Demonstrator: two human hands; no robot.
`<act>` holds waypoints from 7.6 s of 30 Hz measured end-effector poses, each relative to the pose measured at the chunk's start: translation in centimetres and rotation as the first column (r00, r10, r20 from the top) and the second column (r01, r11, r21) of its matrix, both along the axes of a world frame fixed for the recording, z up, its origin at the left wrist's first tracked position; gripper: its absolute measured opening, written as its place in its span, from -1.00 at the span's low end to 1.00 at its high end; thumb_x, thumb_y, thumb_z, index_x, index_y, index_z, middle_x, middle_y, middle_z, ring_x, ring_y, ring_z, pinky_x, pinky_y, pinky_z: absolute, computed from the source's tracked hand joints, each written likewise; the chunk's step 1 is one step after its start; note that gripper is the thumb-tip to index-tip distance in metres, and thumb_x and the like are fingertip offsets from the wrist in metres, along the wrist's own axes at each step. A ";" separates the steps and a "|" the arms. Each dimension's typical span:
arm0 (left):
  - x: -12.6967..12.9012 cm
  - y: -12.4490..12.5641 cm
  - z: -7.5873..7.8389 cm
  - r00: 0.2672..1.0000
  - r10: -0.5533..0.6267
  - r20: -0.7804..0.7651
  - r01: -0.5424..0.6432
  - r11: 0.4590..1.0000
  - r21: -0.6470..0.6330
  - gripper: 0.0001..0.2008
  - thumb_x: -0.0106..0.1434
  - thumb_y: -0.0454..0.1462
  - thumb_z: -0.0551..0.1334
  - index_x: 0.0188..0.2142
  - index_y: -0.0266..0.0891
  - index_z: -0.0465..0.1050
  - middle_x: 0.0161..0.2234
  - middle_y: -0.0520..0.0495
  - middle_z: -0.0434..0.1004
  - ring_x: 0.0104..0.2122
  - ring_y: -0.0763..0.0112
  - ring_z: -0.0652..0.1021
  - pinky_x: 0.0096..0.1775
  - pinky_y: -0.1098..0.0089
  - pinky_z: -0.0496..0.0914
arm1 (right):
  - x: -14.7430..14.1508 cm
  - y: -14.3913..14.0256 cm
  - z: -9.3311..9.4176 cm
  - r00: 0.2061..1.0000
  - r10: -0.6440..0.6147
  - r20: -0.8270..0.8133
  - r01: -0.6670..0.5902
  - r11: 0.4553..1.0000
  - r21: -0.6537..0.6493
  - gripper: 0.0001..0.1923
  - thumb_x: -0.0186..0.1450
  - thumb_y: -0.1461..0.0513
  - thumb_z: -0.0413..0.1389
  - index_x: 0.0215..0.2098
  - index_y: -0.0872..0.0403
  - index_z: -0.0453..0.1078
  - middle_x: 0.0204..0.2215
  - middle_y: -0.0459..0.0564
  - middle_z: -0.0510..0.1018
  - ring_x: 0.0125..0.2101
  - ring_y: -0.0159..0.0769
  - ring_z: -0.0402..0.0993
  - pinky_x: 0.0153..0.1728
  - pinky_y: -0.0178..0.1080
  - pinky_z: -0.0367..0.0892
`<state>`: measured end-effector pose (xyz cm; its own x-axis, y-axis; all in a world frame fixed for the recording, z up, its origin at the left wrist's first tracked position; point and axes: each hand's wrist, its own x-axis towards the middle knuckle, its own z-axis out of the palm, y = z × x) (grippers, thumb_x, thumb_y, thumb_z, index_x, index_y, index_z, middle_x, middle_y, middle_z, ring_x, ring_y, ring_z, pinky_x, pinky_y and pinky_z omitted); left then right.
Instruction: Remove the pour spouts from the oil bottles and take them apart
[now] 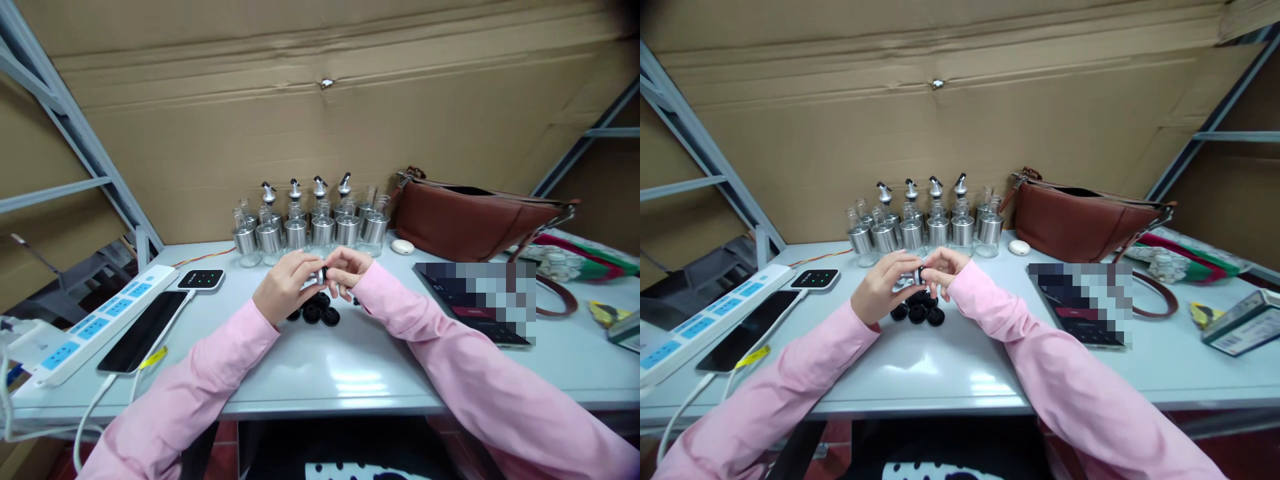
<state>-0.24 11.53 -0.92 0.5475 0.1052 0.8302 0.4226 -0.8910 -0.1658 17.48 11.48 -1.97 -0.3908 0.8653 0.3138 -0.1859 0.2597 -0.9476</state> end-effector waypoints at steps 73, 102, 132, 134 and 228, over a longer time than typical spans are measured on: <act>-0.7 0.4 0.9 0.995 0.012 -0.100 -0.003 0.996 0.091 -0.75 0.23 -0.15 0.17 -0.21 -0.31 0.33 -0.31 -0.09 0.53 -0.28 0.34 0.45 -0.18 0.30 0.32 | 0.4 0.1 -0.8 0.950 -0.132 0.283 0.026 0.936 0.352 -0.68 0.26 0.03 0.04 -0.30 0.15 0.34 -0.60 -0.10 0.44 -0.60 -0.46 0.37 -0.52 -0.36 0.33; -1.4 -0.7 3.1 0.993 -0.065 -0.094 0.054 0.992 -0.112 -0.70 0.21 -0.13 0.18 -0.19 -0.33 0.28 -0.36 -0.12 0.45 -0.38 0.35 0.32 -0.31 0.33 0.29 | -0.2 -0.6 1.2 0.959 -0.226 0.169 0.113 0.857 0.502 -0.85 0.13 0.21 0.13 -0.37 0.12 0.32 -0.56 -0.11 0.40 -0.57 -0.49 0.29 -0.50 -0.38 0.29; -1.4 -0.6 2.9 0.996 -0.070 -0.050 0.054 0.960 -0.275 -0.70 0.21 -0.10 0.18 -0.23 -0.32 0.32 -0.37 -0.10 0.45 -0.38 0.37 0.36 -0.32 0.36 0.28 | 0.2 -1.1 2.0 0.775 -0.632 -0.027 -0.002 -0.044 0.999 -0.87 0.20 0.35 0.10 -0.26 0.15 0.31 -0.43 0.08 0.54 -0.45 -0.30 0.41 -0.46 -0.26 0.31; -1.4 -0.7 3.0 0.997 -0.052 -0.055 0.035 0.960 -0.279 -0.69 0.21 -0.08 0.18 -0.24 -0.31 0.32 -0.37 -0.09 0.46 -0.37 0.37 0.37 -0.31 0.35 0.27 | 0.3 -1.2 2.0 0.772 -0.635 -0.034 -0.001 -0.054 0.999 -0.87 0.20 0.35 0.10 -0.25 0.15 0.32 -0.41 0.10 0.55 -0.43 -0.29 0.43 -0.45 -0.25 0.33; -2.6 4.6 -5.9 0.845 0.265 -0.464 -0.493 0.721 -0.487 -0.52 0.27 -0.21 0.06 0.14 -0.35 0.06 0.20 -0.33 0.04 0.24 0.10 0.05 0.18 0.09 0.09 | 1.5 0.6 -1.8 0.546 -0.339 0.766 -0.101 0.881 0.461 -0.81 0.00 0.41 0.15 -0.38 0.16 0.44 -0.50 -0.10 0.40 -0.60 -0.52 0.32 -0.48 -0.42 0.31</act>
<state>-2.83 16.17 -6.81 0.5816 0.7526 0.3089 0.7626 -0.6366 0.1150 18.98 12.12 -3.78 -0.5620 0.7915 0.2401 0.6603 0.6041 -0.4462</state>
